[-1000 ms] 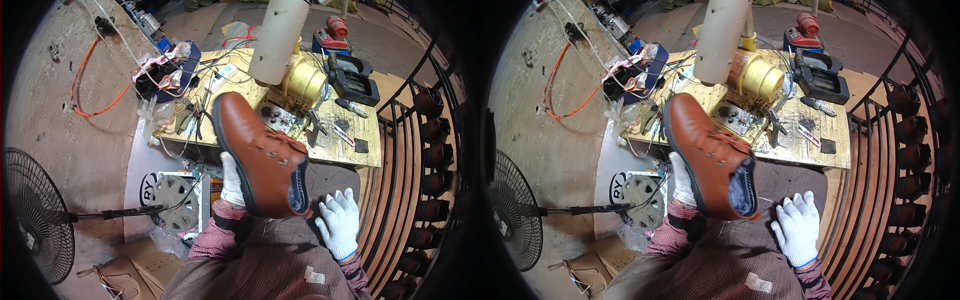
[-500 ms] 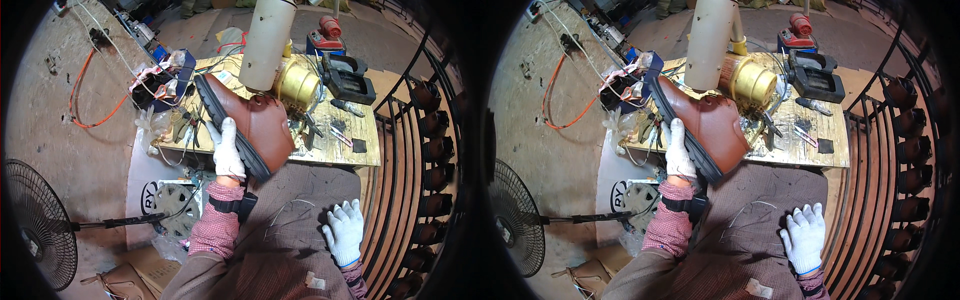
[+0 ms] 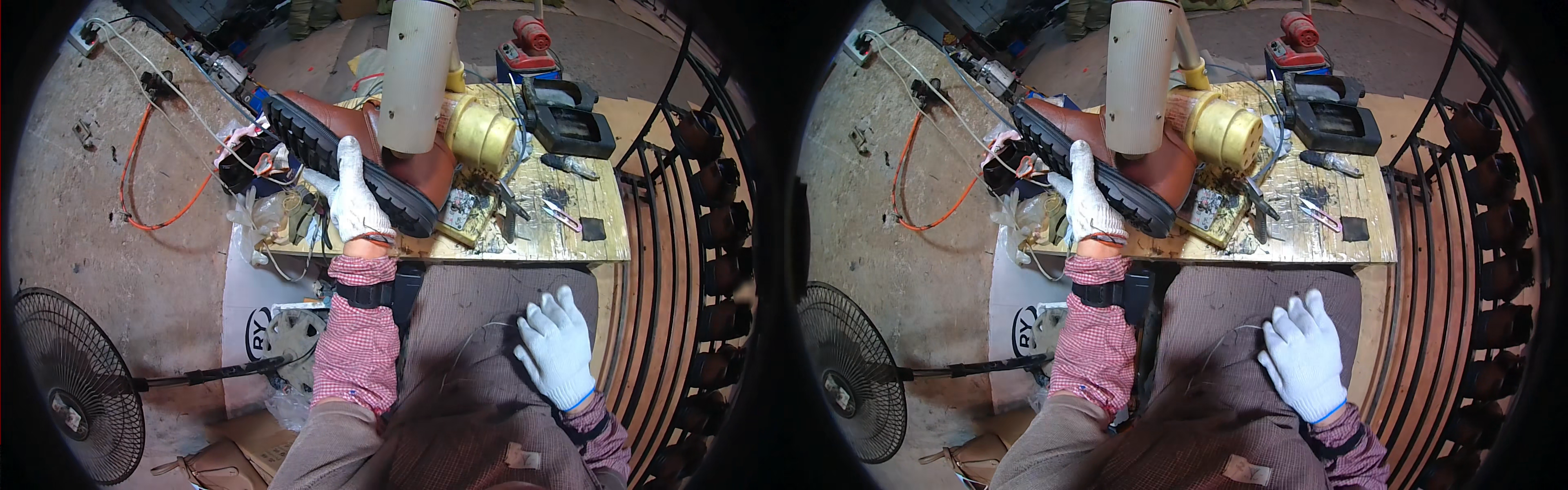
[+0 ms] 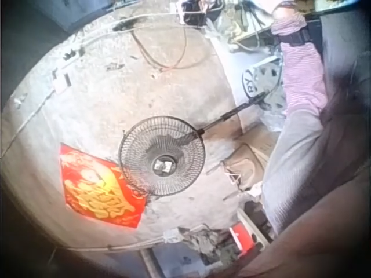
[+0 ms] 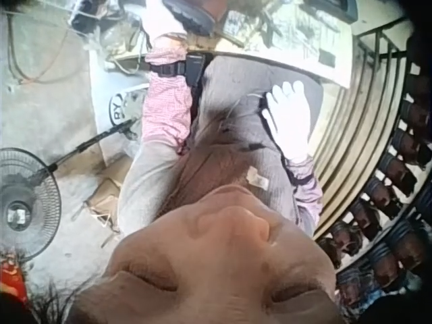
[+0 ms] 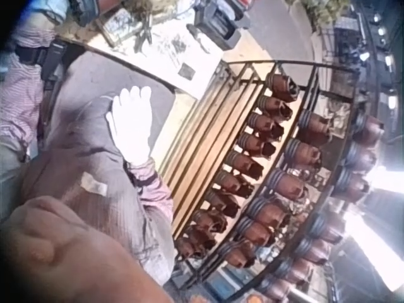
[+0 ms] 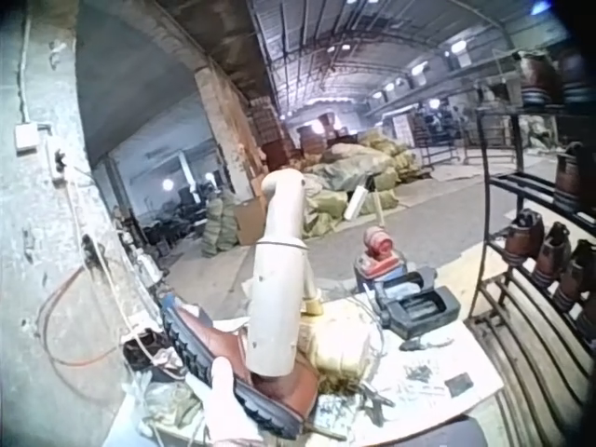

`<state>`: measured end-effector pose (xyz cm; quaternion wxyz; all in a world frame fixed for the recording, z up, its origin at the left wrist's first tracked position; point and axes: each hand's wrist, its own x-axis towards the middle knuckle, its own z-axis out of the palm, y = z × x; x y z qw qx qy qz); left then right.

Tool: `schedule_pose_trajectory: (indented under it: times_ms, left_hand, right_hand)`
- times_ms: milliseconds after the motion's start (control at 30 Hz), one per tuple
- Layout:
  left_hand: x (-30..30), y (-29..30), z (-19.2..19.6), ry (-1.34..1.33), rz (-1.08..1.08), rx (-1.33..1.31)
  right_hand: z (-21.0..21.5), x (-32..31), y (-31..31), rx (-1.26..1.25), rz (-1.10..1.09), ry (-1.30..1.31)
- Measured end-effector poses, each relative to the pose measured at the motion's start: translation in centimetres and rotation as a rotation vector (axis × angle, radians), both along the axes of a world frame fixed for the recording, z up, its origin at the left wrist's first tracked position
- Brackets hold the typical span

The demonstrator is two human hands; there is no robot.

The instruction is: Inspecting, cleaning, or applying finishing touches to brown shoes and organizing them on a industrial rack.

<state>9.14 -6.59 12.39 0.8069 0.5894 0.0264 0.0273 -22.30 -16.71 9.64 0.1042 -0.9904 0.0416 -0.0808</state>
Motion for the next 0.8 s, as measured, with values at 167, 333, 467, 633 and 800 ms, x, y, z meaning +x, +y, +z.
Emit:
schedule_pose_trajectory:
  times_ms: [167,333,467,633,800]
  left_hand:
    - [-1.8,1.7,-1.3,0.018,-0.089,-0.122]
    - [-6.7,3.0,-2.1,0.112,-0.074,-0.116]
    - [-8.0,4.2,-2.9,0.058,-0.116,-0.025]
    - [-6.2,6.9,-2.4,0.146,-0.117,-0.162]
    - [-8.1,7.5,-5.2,0.312,-0.460,-0.349]
  right_hand:
    - [2.2,4.7,-1.1,0.043,0.107,-0.334]
    - [3.3,12.8,-0.5,-0.028,0.304,-0.629]
    - [3.0,12.8,1.9,-0.164,0.378,-0.345]
    - [-1.7,3.7,-1.5,0.252,0.481,0.349]
    - [-2.0,1.7,-0.6,0.863,-0.077,-0.210]
